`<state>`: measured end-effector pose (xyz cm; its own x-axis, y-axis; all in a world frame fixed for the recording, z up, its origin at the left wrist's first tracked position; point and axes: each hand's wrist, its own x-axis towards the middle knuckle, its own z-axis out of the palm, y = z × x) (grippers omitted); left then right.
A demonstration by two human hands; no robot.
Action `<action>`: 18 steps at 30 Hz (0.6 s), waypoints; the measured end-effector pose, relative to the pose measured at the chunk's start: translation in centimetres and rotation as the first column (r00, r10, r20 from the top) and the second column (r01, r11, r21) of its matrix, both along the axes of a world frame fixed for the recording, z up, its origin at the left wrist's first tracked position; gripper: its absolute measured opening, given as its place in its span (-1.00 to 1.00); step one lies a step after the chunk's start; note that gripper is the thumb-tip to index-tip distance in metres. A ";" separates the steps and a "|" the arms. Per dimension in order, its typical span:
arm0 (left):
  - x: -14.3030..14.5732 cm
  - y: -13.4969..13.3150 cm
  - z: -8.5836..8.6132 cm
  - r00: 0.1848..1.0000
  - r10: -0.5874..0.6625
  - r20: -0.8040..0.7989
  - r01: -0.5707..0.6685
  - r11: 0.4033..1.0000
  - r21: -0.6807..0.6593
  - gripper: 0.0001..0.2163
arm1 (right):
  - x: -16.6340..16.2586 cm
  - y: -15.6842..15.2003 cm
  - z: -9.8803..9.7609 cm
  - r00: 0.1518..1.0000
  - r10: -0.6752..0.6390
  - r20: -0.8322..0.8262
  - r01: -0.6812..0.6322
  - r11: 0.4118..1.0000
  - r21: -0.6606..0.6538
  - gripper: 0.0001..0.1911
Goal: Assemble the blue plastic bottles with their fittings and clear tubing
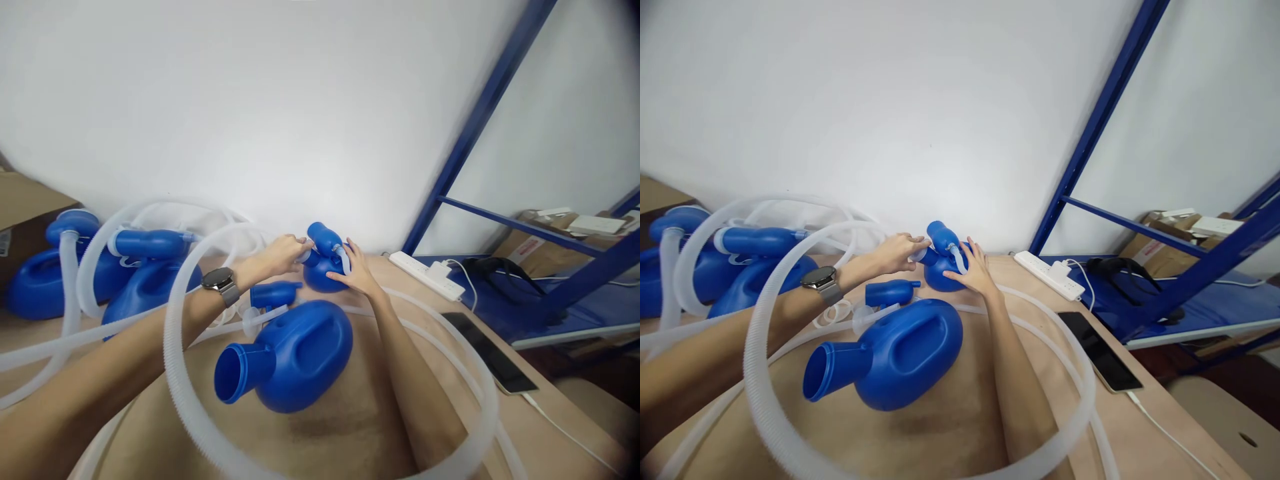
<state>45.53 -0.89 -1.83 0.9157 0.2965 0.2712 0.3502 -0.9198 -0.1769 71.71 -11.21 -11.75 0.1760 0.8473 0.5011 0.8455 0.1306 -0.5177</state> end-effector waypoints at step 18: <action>1.1 0.6 4.3 0.995 0.065 0.069 -0.075 0.985 0.158 -0.65 | 0.8 -0.3 -0.8 0.997 0.070 -0.007 -0.070 0.998 0.004 0.10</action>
